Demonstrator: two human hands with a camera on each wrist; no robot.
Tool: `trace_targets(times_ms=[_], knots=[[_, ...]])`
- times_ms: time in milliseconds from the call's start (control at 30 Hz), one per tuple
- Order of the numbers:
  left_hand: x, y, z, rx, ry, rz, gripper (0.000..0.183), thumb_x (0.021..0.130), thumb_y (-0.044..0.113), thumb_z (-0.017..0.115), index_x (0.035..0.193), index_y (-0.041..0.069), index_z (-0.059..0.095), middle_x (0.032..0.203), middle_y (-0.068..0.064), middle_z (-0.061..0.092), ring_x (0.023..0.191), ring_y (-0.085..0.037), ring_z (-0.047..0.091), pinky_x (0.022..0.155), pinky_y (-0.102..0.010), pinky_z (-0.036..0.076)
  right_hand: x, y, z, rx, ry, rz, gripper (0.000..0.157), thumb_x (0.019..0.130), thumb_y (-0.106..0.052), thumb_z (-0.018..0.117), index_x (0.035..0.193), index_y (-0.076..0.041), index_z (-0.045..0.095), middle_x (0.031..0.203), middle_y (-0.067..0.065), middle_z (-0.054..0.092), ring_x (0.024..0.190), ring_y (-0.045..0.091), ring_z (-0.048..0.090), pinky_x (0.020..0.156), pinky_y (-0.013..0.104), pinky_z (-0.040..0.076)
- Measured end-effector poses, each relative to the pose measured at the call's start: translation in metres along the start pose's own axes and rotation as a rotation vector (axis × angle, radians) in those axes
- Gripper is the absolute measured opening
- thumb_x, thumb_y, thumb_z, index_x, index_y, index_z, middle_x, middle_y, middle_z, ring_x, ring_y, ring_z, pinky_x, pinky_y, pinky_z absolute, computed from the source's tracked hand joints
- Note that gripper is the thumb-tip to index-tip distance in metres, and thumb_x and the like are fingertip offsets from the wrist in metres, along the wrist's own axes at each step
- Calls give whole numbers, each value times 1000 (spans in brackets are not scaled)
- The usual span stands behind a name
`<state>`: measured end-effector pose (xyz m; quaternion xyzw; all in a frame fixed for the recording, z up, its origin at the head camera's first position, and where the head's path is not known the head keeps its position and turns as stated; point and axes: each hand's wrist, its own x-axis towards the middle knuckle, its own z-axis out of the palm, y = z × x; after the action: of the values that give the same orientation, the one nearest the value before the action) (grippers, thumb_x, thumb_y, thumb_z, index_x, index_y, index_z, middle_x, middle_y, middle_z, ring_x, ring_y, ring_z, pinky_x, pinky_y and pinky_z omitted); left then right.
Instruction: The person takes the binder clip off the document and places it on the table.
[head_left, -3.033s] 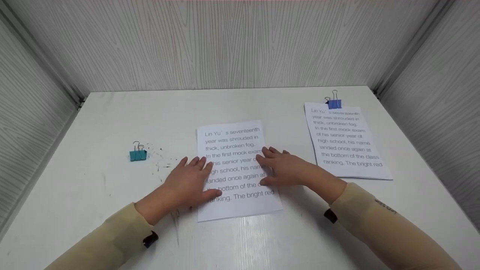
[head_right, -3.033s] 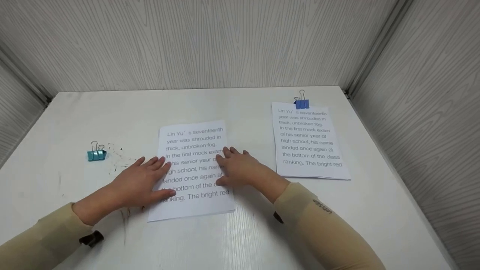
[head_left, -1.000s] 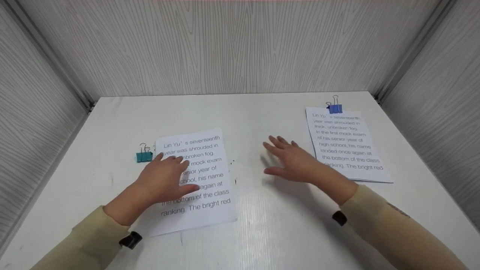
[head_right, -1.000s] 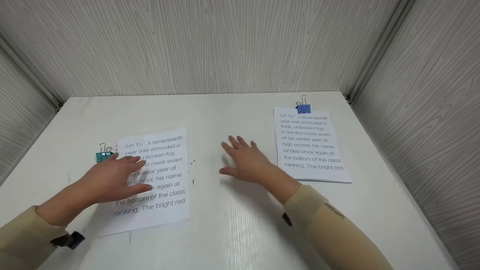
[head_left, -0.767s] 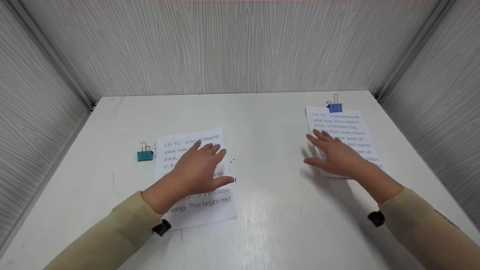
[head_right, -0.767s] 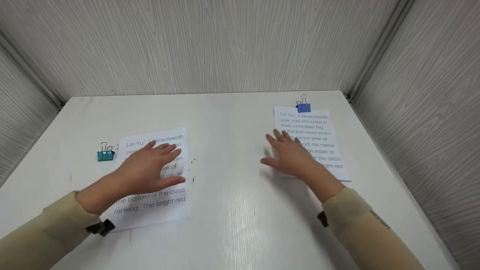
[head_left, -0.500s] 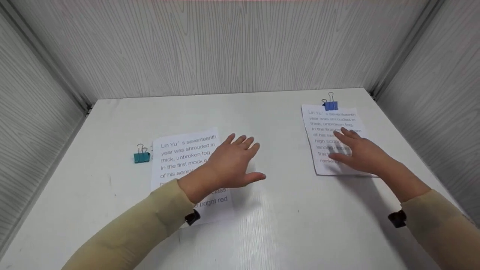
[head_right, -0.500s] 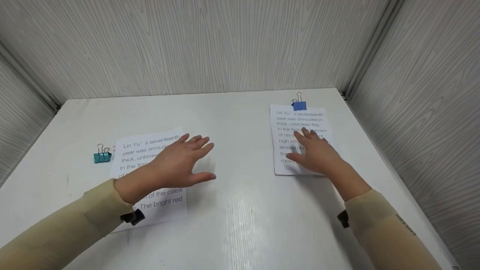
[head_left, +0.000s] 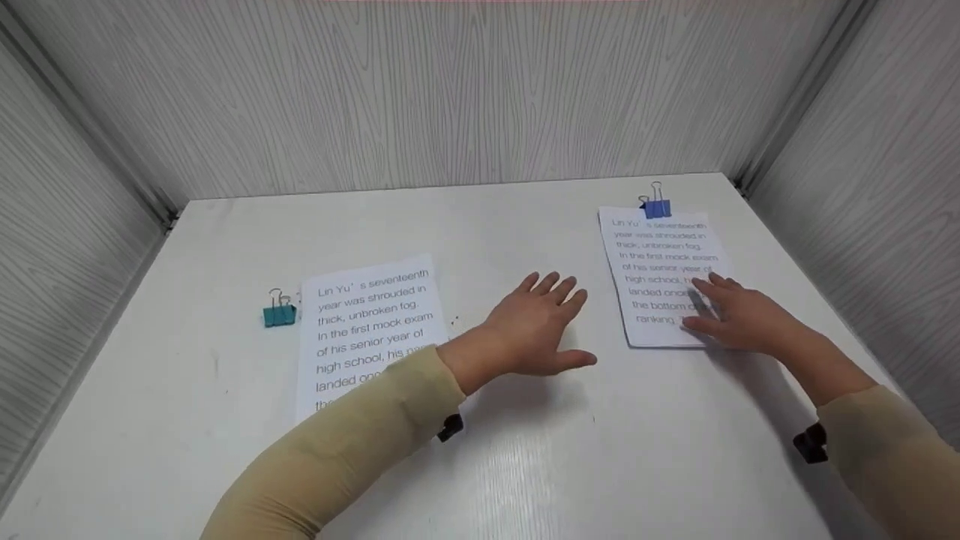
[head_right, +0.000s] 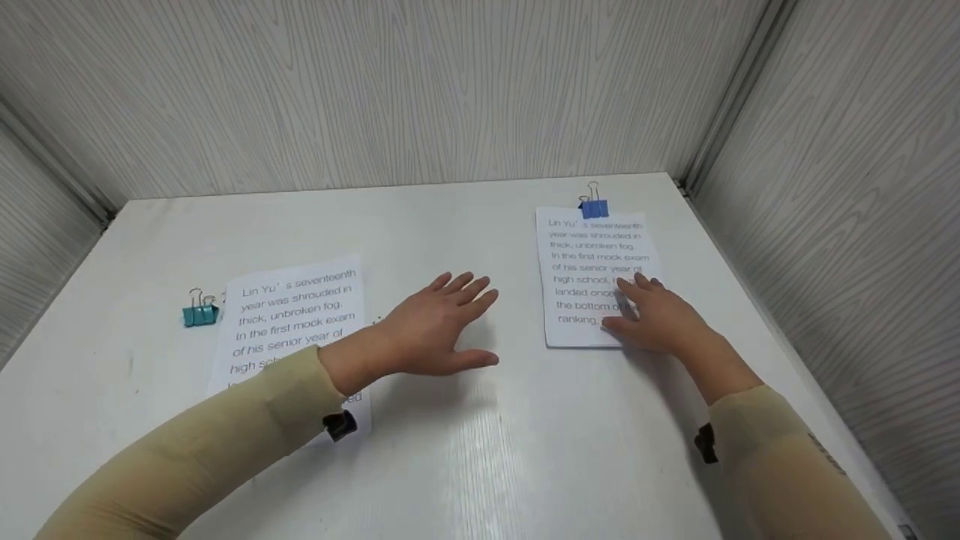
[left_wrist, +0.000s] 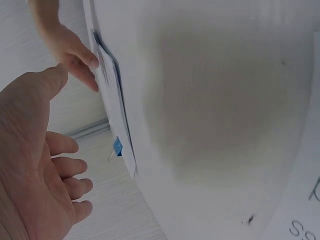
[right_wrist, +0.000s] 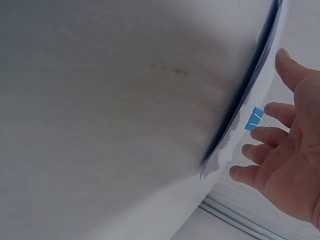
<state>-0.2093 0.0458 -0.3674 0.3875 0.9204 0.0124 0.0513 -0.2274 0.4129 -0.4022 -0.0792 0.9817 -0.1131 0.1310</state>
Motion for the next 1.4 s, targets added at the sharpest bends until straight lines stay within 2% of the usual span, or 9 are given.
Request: trace_targets(times_ms=[167,367,700,1000,1400], knots=[[19,14,12,-12,-23,26,92,101,75,45,170,16,29,175,-5,26,162,-27,20,131,-45,13,1,6,8,16,-49,26,93,101,-60,62,164,1,31,167,37,21,152,60,20,118,74,26],[39,27,29,-43,-83,45,94,100,79,40,171,20,24,176,0,19,163,-26,12,131,-41,10,3,3,6,16,-78,51,92,101,-61,61,164,0,32,168,36,19,151,61,19,117,76,26],[56,41,52,-100,-145,78,90,100,80,38,171,26,26,176,4,18,164,-28,6,131,-38,9,6,4,7,5,-97,64,93,101,-63,60,166,-3,30,169,35,17,152,61,17,118,75,24],[59,45,49,-106,-178,83,87,102,77,36,170,23,28,176,6,20,164,-24,4,131,-33,7,5,4,6,27,-100,74,94,100,-65,60,166,-4,30,170,33,17,154,58,16,118,75,25],[55,47,43,-97,-191,92,87,103,76,37,169,20,31,174,5,26,164,-22,11,131,-33,8,2,0,3,19,-111,86,94,100,-66,59,166,-6,29,170,32,15,154,58,14,117,76,25]])
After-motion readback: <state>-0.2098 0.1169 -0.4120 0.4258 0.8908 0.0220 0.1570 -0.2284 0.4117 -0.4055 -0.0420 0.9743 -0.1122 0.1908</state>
